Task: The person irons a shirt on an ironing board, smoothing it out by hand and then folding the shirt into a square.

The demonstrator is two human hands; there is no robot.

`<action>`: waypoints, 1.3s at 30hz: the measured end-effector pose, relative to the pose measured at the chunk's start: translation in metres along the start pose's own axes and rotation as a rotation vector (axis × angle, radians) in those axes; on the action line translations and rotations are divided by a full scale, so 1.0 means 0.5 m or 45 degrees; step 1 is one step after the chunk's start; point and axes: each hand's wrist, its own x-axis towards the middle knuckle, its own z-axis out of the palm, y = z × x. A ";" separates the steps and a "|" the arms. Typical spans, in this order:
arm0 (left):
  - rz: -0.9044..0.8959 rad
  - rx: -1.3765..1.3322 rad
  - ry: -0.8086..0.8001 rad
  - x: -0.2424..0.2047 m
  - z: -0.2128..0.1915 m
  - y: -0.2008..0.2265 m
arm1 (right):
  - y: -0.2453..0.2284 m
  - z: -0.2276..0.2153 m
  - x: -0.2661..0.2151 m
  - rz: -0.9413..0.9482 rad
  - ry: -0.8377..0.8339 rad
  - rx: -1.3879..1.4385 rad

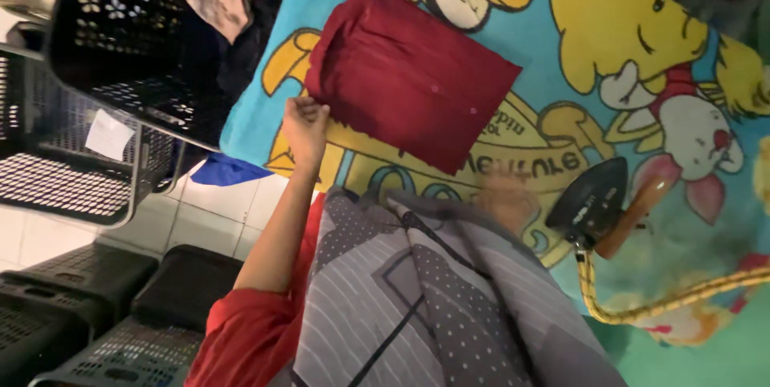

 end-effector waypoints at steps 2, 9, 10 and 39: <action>0.025 0.005 -0.018 -0.004 -0.001 0.004 | -0.085 0.033 0.013 -0.364 -0.038 -0.228; 0.254 0.220 0.056 0.021 -0.019 0.011 | -0.114 0.040 -0.002 -0.278 -0.344 -0.246; 0.253 0.214 0.061 0.024 -0.016 0.011 | -0.117 0.041 0.005 -0.264 -0.389 -0.188; 0.822 0.970 -0.140 0.232 0.277 0.182 | 0.223 -0.223 0.270 0.950 -0.347 0.859</action>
